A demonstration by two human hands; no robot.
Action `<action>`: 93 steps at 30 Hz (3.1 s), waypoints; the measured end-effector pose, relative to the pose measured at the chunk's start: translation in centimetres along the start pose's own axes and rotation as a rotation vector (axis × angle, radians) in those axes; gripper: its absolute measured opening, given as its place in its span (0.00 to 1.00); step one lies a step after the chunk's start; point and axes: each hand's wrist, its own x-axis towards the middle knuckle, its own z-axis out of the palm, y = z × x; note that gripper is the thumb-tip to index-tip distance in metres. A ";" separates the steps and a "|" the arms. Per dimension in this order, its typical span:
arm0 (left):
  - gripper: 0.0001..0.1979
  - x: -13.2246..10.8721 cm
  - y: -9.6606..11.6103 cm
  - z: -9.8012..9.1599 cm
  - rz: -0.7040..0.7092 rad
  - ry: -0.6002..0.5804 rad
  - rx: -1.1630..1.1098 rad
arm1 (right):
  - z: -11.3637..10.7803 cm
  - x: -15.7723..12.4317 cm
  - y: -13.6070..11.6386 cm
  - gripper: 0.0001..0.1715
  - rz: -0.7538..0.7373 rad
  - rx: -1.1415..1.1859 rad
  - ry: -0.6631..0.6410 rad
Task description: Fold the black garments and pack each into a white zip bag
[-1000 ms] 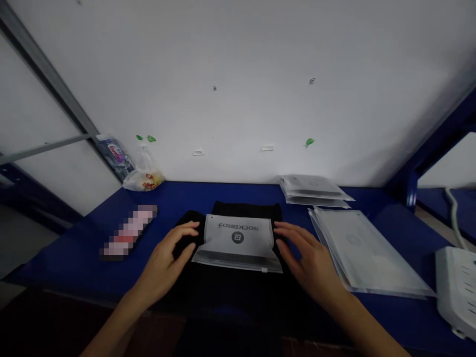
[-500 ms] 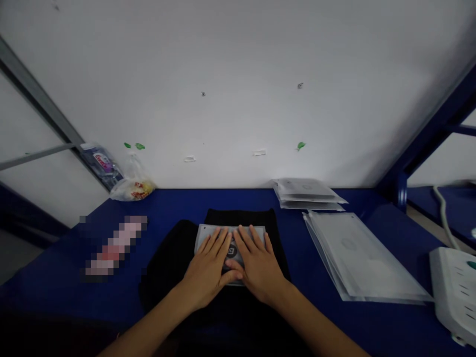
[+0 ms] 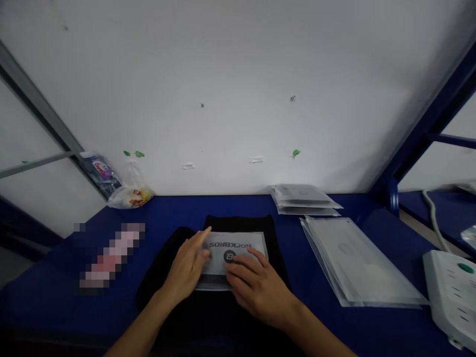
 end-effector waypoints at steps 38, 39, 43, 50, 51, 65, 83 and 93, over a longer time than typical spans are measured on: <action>0.21 -0.5 1.0 1.0 0.032 -0.193 0.079 | -0.4 0.4 8.1 0.25 0.648 -0.197 0.038; 0.22 -0.5 1.0 1.1 0.033 -0.201 0.099 | 0.3 0.8 7.0 0.28 0.622 -0.149 -0.044; 0.27 -0.9 0.7 1.3 0.039 -0.259 0.164 | 2.0 1.1 5.1 0.32 0.600 -0.059 -0.280; 0.24 0.7 1.4 -0.2 -0.061 -0.233 0.128 | 2.4 0.4 7.3 0.27 0.813 -0.113 -0.101; 0.21 1.6 1.3 -0.5 -0.109 -0.191 0.105 | 2.5 0.4 7.7 0.27 0.856 -0.101 -0.030; 0.07 9.0 -4.1 1.4 -0.401 0.069 -0.190 | 2.3 -0.2 11.1 0.24 1.058 0.179 0.394; 0.03 4.5 -5.7 -1.8 -0.081 -0.222 -0.573 | -1.3 -4.7 5.3 0.11 0.707 0.355 0.191; 0.06 3.8 -5.6 -1.9 0.040 -0.191 -0.365 | -0.9 -4.5 6.0 0.12 0.773 0.229 0.357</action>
